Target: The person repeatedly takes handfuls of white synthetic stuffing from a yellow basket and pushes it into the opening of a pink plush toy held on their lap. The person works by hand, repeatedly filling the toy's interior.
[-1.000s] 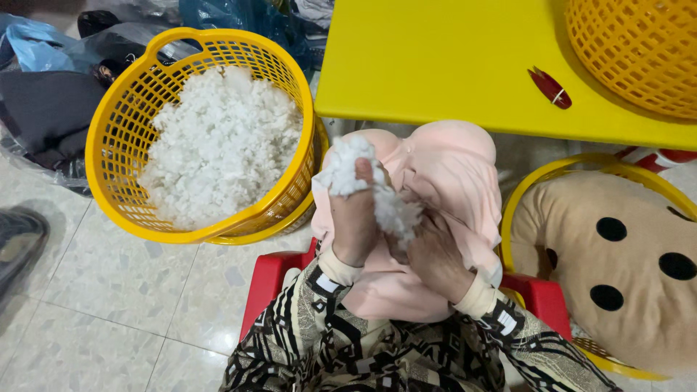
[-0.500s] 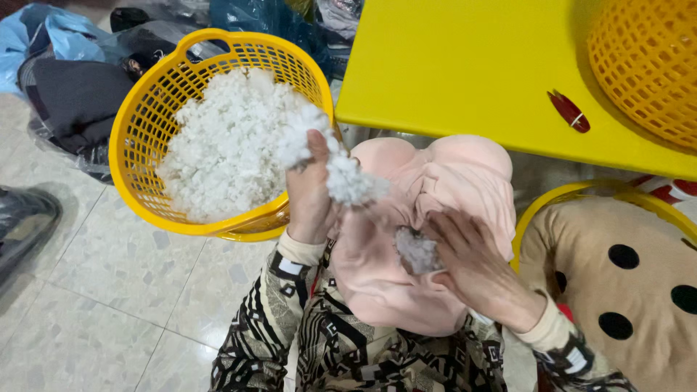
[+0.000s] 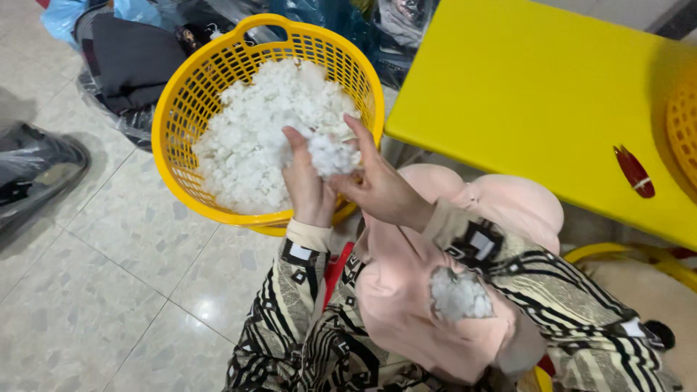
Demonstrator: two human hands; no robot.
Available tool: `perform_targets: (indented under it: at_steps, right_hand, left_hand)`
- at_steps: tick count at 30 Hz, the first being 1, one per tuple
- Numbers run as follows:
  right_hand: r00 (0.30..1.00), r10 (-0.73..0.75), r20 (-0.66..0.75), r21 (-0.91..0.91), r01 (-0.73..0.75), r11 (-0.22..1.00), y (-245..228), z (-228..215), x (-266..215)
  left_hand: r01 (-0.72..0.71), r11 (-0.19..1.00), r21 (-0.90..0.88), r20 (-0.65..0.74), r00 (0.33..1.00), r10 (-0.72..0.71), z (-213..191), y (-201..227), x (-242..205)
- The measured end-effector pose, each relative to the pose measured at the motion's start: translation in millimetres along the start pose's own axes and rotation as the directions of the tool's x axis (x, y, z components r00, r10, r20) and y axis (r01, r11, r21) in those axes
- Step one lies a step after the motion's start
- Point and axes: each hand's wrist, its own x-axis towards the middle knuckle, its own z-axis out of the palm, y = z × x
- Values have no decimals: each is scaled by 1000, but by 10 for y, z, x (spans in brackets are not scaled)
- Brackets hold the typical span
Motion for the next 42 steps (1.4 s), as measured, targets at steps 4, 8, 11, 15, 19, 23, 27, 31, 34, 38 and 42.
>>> perform_targets:
  at_steps: [4,8,11,15,19,23,27,31,34,38,42]
  right_hand:
    - [991,83,-105,-160,-99,982,232,191,462]
    - [970,239,-38,-278,-240,930,398,92,713]
    - [999,8,44,-387,10,922,569,68,790]
    - [958,-254,132,-396,286,873,790,108,809]
    - [981,-154,120,-315,184,931,871,168,903]
    - [990,-69,120,-239,96,966,822,150,1004]
    - [996,-83,40,-133,88,987,775,201,985]
    - [999,1,-33,72,1,997,783,348,1034]
    - [988,-34,-153,32,40,999,754,224,1209]
    - [923,-101,-371,74,138,988,660,-297,1459]
    - [858,-432,-279,-346,330,879,697,-405,1303]
  left_hand:
    - [-315,936,158,9,948,318,-181,-88,77]
    - [-213,977,-2,157,965,211,-500,48,188]
    - [-154,987,36,145,978,147,-647,123,328]
    - [-333,853,401,239,937,254,-698,76,361]
    - [-372,789,489,393,901,181,-686,48,260]
    - [-262,788,558,282,952,116,-685,92,162]
    - [-105,858,503,194,981,6,-771,253,108]
    - [-246,767,593,263,959,105,-875,341,93]
    - [-226,756,614,263,962,73,-984,326,59]
    - [25,868,496,-20,1000,-17,-1218,237,91]
    - [-215,894,393,-82,960,267,-1437,96,259]
